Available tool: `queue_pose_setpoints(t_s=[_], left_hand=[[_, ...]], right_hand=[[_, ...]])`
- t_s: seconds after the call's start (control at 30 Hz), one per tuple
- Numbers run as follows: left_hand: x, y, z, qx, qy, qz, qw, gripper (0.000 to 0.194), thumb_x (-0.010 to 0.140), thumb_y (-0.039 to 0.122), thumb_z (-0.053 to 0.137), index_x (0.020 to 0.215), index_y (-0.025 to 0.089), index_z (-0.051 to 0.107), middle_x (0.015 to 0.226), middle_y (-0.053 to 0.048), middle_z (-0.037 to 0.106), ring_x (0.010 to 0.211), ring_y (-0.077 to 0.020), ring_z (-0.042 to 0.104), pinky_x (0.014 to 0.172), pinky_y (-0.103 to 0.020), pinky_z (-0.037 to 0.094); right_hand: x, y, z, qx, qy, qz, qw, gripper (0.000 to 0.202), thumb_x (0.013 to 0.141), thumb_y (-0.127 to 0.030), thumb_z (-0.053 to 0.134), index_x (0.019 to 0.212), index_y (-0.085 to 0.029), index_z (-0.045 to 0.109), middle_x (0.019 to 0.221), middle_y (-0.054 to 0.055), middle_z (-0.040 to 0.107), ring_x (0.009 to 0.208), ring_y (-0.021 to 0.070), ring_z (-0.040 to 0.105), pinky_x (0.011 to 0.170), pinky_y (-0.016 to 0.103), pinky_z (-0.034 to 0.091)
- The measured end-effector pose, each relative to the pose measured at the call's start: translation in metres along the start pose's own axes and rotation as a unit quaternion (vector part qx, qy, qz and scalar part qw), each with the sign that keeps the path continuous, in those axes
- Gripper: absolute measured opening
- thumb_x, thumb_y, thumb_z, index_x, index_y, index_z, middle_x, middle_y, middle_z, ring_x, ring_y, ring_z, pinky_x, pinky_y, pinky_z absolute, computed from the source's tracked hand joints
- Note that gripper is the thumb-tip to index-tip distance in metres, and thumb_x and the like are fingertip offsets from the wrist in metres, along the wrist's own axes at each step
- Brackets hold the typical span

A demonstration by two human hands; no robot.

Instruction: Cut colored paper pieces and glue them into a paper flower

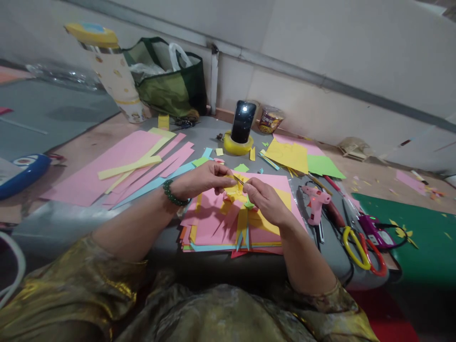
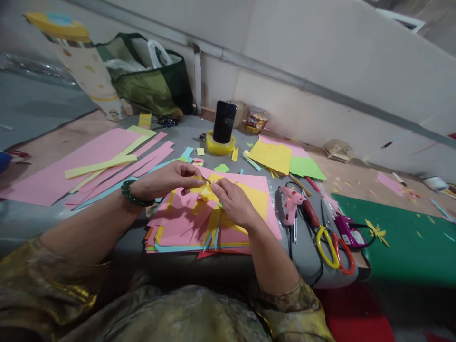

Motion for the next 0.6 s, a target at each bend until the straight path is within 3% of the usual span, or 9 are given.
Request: queue_pose_setpoints(t_s=[0.6], left_hand=[[0.0008,0.0012,0.001,0.004,-0.006,0.014,1.0,0.023,0.074,0.029,0.074,0.06,0.016,0.062,0.05,0.005,0.049,0.048,-0.0063,0.043,0.045,-0.016,0.036]], right_hand=[[-0.0007,0.0016,-0.0003,-0.004,0.004,-0.008,1.0,0.031,0.093,-0.047,0.037,0.076,-0.023,0.044,0.07,-0.002,0.048,0.067,0.014,0.046,0.063,0.028,0.035]])
Point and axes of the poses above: each hand's wrist, its own x-axis towards the middle knuckle, its own z-axis out of the palm, y = z × x, the point moved 5 cm from there along x, towards the middle knuckle
